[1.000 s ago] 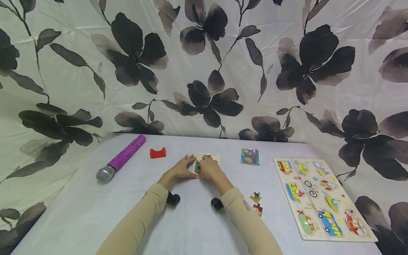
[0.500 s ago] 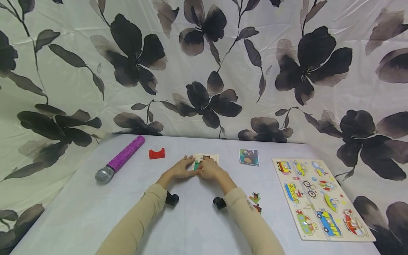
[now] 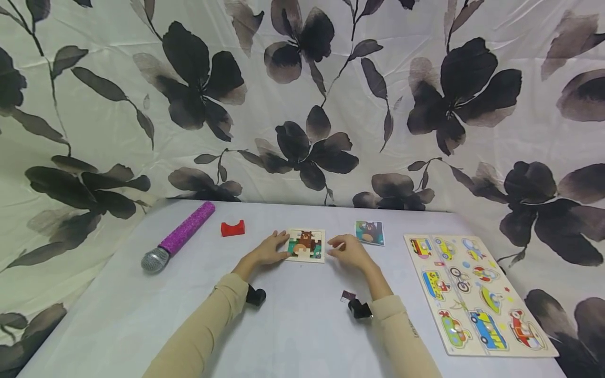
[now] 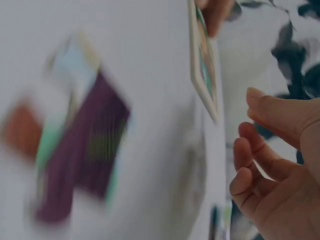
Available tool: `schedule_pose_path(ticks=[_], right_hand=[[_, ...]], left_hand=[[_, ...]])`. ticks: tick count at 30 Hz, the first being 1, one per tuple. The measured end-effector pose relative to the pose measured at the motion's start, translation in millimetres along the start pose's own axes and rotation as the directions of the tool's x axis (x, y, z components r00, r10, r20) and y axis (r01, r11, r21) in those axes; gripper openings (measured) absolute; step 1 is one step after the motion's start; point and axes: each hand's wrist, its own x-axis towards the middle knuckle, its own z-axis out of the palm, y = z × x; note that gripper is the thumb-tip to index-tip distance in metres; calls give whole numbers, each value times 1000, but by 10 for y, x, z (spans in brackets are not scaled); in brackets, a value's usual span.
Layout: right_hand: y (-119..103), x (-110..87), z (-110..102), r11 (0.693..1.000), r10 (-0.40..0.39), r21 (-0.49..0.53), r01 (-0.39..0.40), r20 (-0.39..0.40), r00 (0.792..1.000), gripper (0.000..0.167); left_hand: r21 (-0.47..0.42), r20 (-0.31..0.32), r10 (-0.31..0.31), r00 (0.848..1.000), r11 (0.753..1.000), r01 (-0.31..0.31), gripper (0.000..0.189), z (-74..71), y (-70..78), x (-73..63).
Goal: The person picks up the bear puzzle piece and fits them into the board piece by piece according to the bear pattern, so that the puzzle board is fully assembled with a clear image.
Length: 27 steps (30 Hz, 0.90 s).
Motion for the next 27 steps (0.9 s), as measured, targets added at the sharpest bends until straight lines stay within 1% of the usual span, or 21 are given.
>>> schedule_pose_path(ticks=[3,5,7,10,12,15,18,21,24,27], right_hand=[[108,-220,-218,999,37,-36,-37,-6,999,32],[174,-371,-323,995,82,-56,-81,4,997,35],[226,-515,-395,989,134,-68,-132,33,990,40],[278,-704,-447,975,214,-79,-208,79,974,47],[293,-815,-464,964,259,-87,-251,96,961,50],[305,-954,-480,951,301,-99,-292,98,948,53],[300,-1055,-480,950,303,-114,-291,106,947,51],[293,-1113,-448,952,289,-132,-275,102,952,47],[292,-1138,-401,960,254,-139,-242,81,964,41],[284,-1143,-371,972,207,-129,-197,67,976,32]], left_hand=[[6,-7,5,1000,1000,-5,62,-2,0,-5],[6,-6,4,1000,1000,-4,62,-7,6,-19],[-4,-15,1,1000,1000,-1,63,-10,12,-35],[-20,-25,-11,1000,1000,11,72,-12,21,-48],[-33,-28,-23,999,999,22,80,-8,28,-49],[-27,-9,-35,999,999,35,87,-1,37,-47],[-21,-2,-30,1000,999,30,89,8,40,-42],[-22,-11,-27,1000,999,26,87,15,42,-36],[-28,-21,-33,999,999,33,87,20,49,-35],[-10,-29,-28,999,1000,28,86,26,56,-37]])
